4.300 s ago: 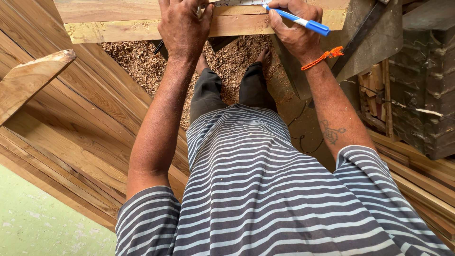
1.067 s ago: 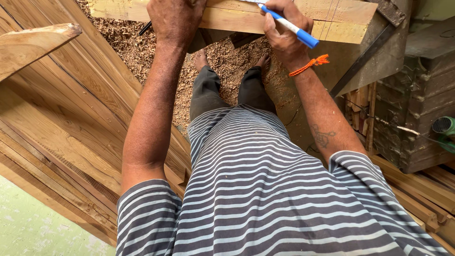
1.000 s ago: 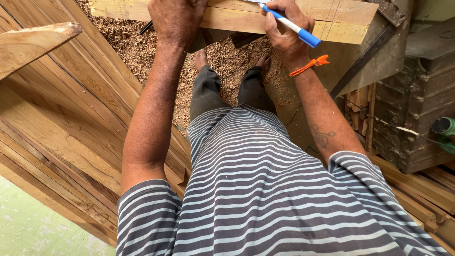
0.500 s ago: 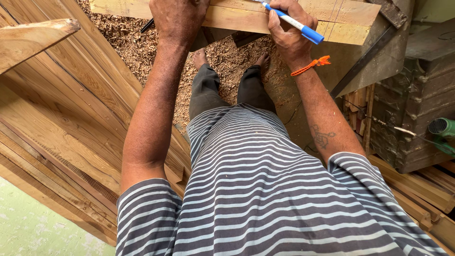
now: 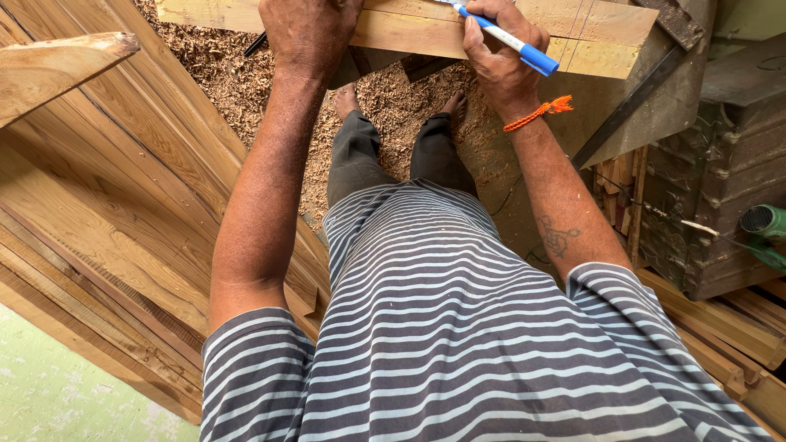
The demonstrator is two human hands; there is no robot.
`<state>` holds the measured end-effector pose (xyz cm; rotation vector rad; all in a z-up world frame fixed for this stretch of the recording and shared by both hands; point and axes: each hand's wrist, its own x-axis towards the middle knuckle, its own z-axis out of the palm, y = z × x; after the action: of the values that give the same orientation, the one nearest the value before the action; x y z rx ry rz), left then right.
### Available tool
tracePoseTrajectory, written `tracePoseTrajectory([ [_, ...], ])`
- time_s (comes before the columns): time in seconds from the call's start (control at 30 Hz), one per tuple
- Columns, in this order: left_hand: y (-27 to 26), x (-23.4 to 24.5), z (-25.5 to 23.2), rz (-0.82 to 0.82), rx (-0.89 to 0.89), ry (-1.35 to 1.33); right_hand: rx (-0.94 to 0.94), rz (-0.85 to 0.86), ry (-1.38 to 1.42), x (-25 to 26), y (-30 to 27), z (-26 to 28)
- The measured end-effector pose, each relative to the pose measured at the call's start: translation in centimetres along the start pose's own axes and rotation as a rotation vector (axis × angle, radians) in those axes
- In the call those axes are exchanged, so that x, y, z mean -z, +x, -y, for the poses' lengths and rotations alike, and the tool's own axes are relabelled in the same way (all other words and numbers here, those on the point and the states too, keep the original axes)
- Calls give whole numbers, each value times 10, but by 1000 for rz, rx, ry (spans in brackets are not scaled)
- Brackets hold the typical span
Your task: The person uses a metal ruler and a blue marker to draw straight lines on a wooden plank. They repeatedly reposition the ruler to create a series of parallel and perpendicular markings on the wood surface.
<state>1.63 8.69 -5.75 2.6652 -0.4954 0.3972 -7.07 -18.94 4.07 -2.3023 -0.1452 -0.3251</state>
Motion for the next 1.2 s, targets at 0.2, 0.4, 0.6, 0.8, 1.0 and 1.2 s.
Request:
tracePoseTrajectory([
  [0.2, 1, -1, 0, 32, -1, 36, -6, 0, 8, 1, -1, -2],
  [0.4, 4, 2, -2, 35, 10, 28, -30, 27, 6, 2, 0, -1],
  [0.6, 4, 3, -3, 34, 21, -3, 100, 38, 29, 3, 7, 5],
  [0.8, 3, 3, -4, -3, 20, 23, 55, 46, 26, -3, 10, 6],
  [1.0, 1, -3, -3, -23, 7, 16, 74, 38, 13, -6, 8, -3],
  [1.2, 2, -3, -3, 45, 39, 12, 63, 29, 20, -7, 9, -1],
])
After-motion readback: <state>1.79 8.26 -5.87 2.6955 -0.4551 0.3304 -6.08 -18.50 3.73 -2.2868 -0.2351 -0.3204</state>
